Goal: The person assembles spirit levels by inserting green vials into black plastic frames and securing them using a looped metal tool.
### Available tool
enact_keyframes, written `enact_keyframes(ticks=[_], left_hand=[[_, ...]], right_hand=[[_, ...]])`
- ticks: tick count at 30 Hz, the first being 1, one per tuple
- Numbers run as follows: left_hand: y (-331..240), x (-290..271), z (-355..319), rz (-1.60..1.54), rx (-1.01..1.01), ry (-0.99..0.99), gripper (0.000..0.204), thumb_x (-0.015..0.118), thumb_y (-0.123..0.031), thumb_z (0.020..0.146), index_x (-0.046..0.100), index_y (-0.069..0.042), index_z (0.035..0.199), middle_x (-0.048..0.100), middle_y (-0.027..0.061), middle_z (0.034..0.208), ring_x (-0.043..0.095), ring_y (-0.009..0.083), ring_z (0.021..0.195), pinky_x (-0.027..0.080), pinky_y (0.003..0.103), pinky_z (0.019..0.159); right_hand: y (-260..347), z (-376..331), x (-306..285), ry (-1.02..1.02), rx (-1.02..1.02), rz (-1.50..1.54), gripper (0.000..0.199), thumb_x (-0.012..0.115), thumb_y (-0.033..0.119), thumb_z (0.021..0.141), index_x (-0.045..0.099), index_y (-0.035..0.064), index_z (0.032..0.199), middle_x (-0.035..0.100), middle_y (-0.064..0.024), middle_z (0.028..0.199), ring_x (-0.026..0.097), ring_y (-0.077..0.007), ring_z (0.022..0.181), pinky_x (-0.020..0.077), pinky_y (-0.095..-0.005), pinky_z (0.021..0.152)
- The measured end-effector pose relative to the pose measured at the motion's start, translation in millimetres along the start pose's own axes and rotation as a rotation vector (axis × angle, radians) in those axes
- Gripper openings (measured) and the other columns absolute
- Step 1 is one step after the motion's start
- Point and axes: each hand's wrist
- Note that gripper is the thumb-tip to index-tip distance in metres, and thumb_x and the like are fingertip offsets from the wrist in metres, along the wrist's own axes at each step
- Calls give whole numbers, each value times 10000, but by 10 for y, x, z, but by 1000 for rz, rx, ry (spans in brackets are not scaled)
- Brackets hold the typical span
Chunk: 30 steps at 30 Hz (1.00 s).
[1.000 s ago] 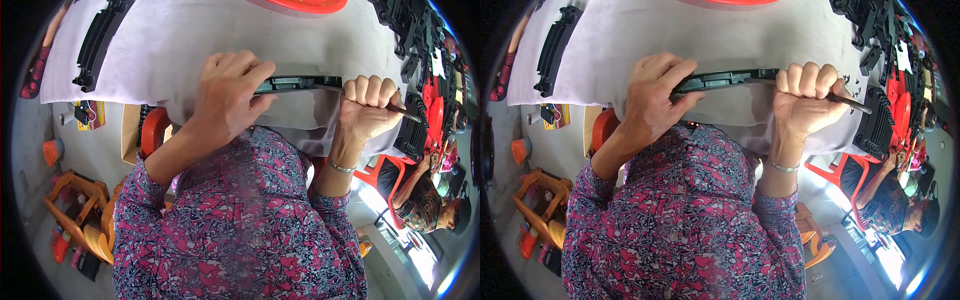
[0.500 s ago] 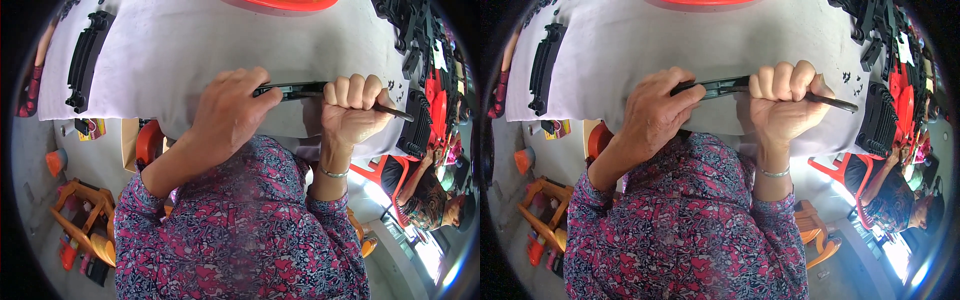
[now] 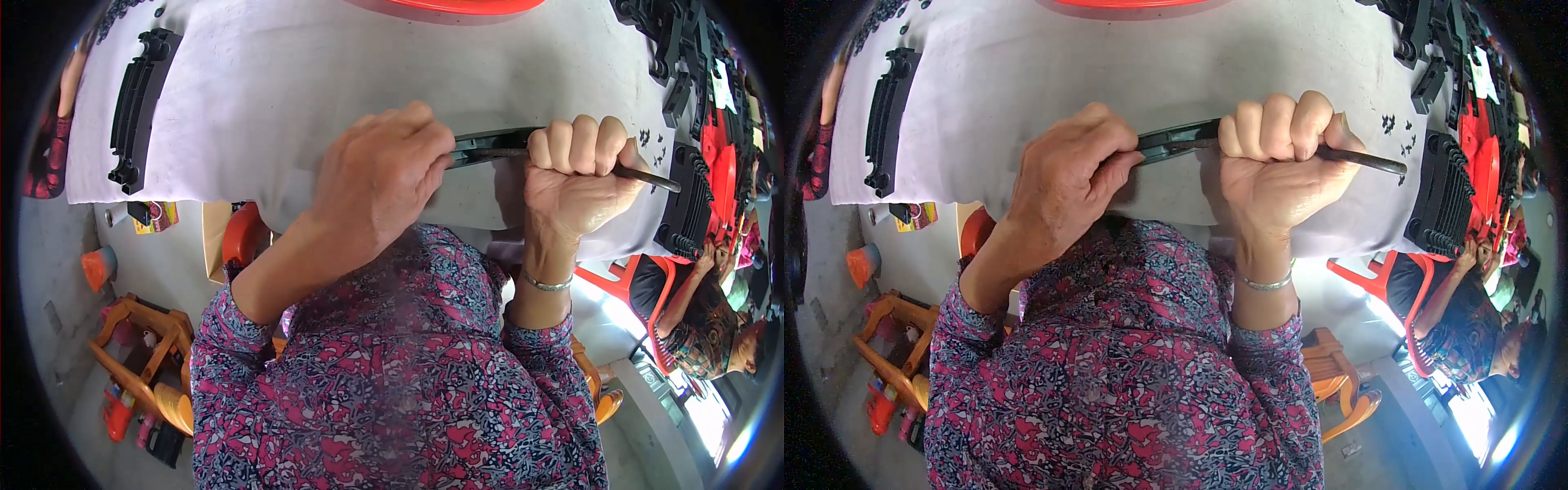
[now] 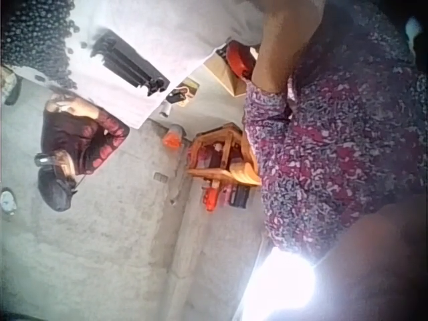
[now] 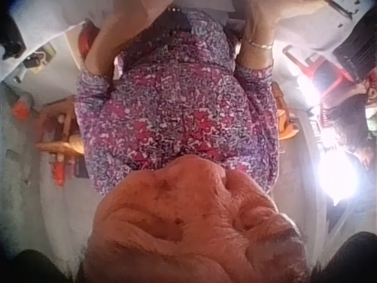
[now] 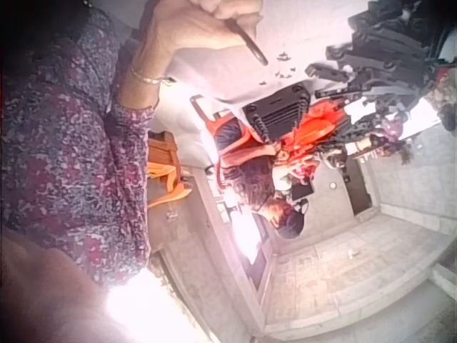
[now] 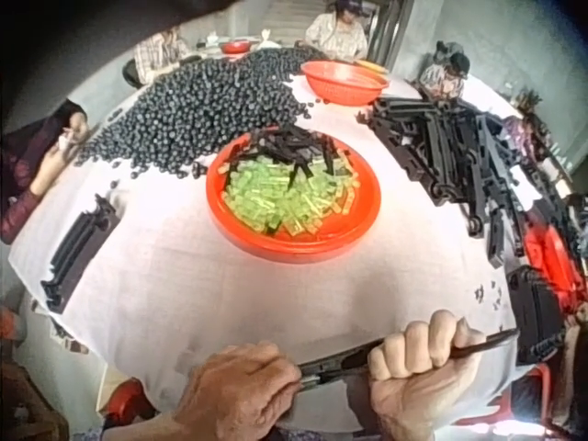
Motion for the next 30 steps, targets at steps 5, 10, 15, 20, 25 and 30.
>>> enact_keyframes(ticks=[5, 10, 15, 20, 25, 30], left_hand=[[-64, -38, 131, 50, -19, 105, 217, 725, -25, 769, 601, -68, 942, 555, 95, 835, 588, 327, 750, 468, 415, 654], [-6, -29, 166, 63, 35, 145, 250, 736, -36, 761, 618, -79, 977, 555, 93, 859, 581, 334, 747, 461, 432, 657], [67, -12, 174, -6, 111, 141, 313, 729, -22, 764, 633, -83, 1055, 560, 103, 858, 579, 338, 751, 463, 429, 664], [71, -22, 184, -3, 118, 157, 295, 726, -17, 765, 643, -81, 1040, 564, 107, 863, 580, 336, 754, 464, 426, 667], [66, -7, 191, 29, 156, 142, 288, 697, -6, 763, 658, -82, 1037, 575, 99, 873, 593, 317, 775, 476, 411, 681], [140, 16, 203, 24, 281, 135, 325, 647, 8, 769, 674, -91, 1078, 593, 81, 882, 615, 276, 791, 496, 376, 696]], right_hand=[[17, 8, 1, 66, -6, -59, 431, 410, 406, 952, 312, 127, 638, 241, 22, 540, 166, -124, 508, 151, -309, 484], [31, 26, 21, 48, 1, -19, 419, 415, 386, 944, 307, 127, 633, 237, 21, 541, 167, -126, 509, 152, -311, 486], [38, 38, 16, -49, 27, 95, 407, 425, 370, 932, 295, 134, 627, 221, 19, 548, 162, -130, 523, 155, -312, 490], [31, 50, 8, -43, 37, 101, 398, 434, 358, 928, 294, 134, 630, 214, 21, 552, 161, -132, 531, 156, -313, 491], [23, 58, 2, -45, 39, 93, 388, 435, 341, 928, 291, 135, 632, 209, 25, 558, 164, -133, 534, 155, -314, 493], [39, 76, 17, -103, 56, 119, 378, 435, 323, 919, 281, 144, 624, 193, 26, 562, 157, -133, 531, 151, -313, 491]])
Point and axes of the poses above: each hand's wrist, its own z-axis towards the middle knuckle, its own x-axis out of the palm, y = z × x
